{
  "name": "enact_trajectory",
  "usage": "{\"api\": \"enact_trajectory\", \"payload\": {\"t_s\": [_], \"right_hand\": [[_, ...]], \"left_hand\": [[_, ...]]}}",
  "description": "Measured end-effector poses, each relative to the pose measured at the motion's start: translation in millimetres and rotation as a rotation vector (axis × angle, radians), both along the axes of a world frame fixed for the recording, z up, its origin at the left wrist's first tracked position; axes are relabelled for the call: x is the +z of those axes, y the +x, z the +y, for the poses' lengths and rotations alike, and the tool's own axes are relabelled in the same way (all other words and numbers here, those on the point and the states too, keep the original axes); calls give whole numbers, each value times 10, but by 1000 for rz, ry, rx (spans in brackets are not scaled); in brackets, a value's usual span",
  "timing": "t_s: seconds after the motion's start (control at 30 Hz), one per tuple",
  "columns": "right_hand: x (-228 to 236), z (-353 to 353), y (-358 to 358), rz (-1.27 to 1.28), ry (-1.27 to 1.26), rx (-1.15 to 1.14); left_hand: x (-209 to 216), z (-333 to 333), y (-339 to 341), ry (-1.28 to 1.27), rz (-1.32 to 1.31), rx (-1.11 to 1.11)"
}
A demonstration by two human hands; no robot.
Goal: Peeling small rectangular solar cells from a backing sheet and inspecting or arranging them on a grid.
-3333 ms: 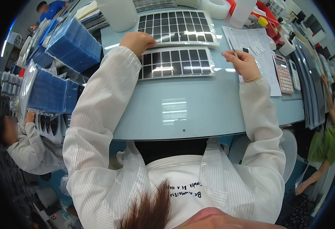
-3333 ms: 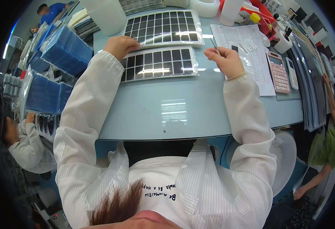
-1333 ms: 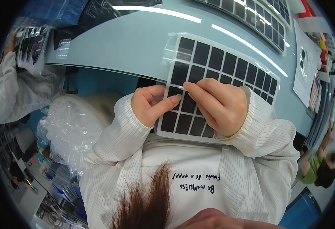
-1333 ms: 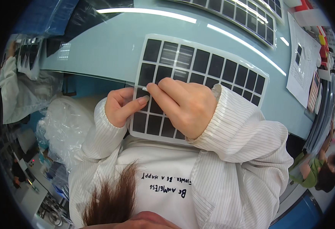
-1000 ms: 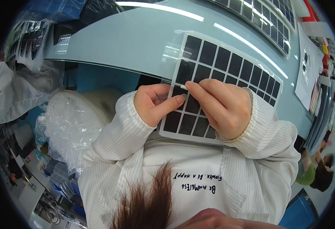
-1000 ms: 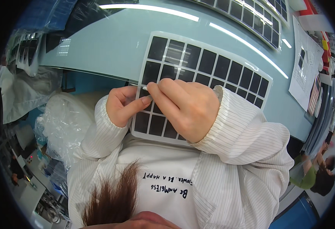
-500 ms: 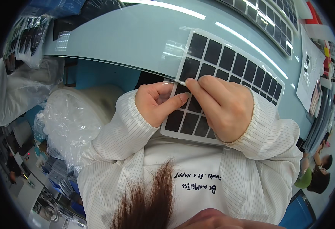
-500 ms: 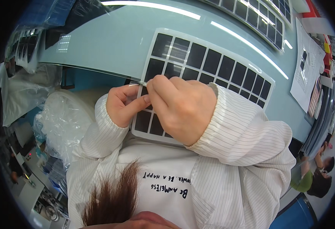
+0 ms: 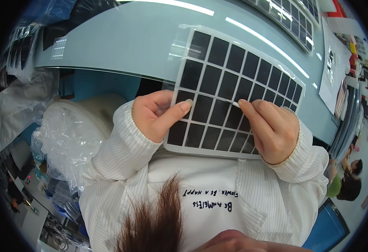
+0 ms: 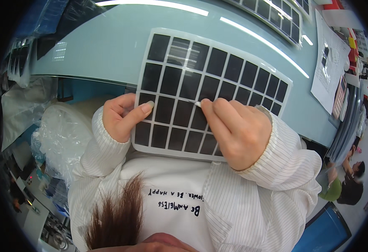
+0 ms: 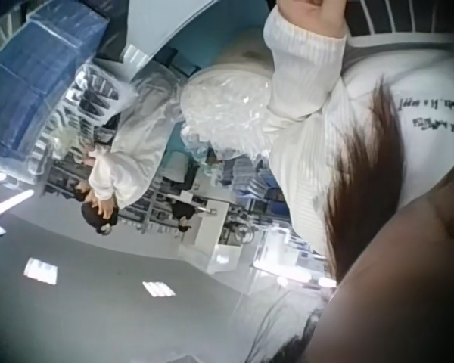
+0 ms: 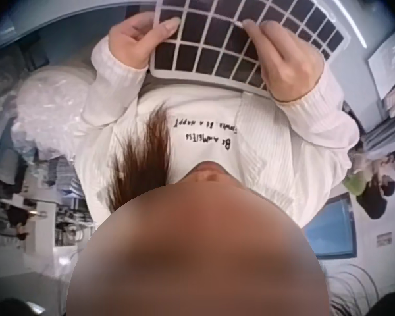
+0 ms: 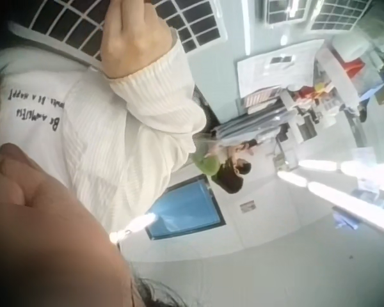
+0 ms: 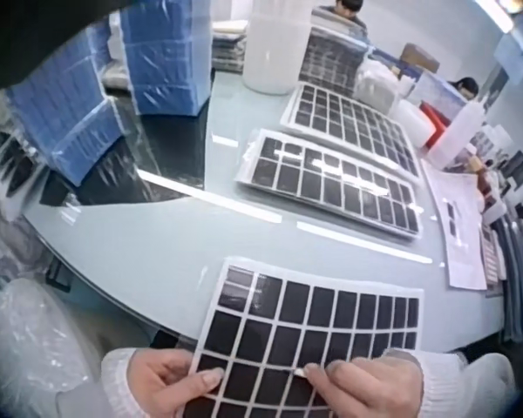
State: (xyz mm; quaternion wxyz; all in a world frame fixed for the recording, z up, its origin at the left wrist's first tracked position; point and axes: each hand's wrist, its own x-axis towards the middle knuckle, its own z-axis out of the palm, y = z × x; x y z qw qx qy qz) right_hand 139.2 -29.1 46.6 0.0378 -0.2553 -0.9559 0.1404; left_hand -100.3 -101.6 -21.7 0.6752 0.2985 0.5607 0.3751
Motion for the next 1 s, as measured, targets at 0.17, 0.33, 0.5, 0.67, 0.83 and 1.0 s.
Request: {"api": "enact_trajectory", "payload": {"t_s": [0.17, 0.33, 0.5, 0.67, 0.83, 1.0], "right_hand": [[19, -48, 283, -51, 6, -71], [49, -140, 558, -98, 62, -161], [97, -204, 806, -159, 112, -221], [57, -248, 1070, -178, 172, -274], [90, -311, 1245, -254, 241, -349], [176, -315, 1465, -343, 224, -445]], "left_hand": [[-25, 10, 29, 23, -16, 62], [-93, -30, 46, 56, 58, 95], [-93, 3, 34, 93, 95, 87], [-87, 13, 57, 96, 108, 100], [-44, 24, 44, 115, 114, 54], [127, 10, -10, 145, 168, -42]]}}
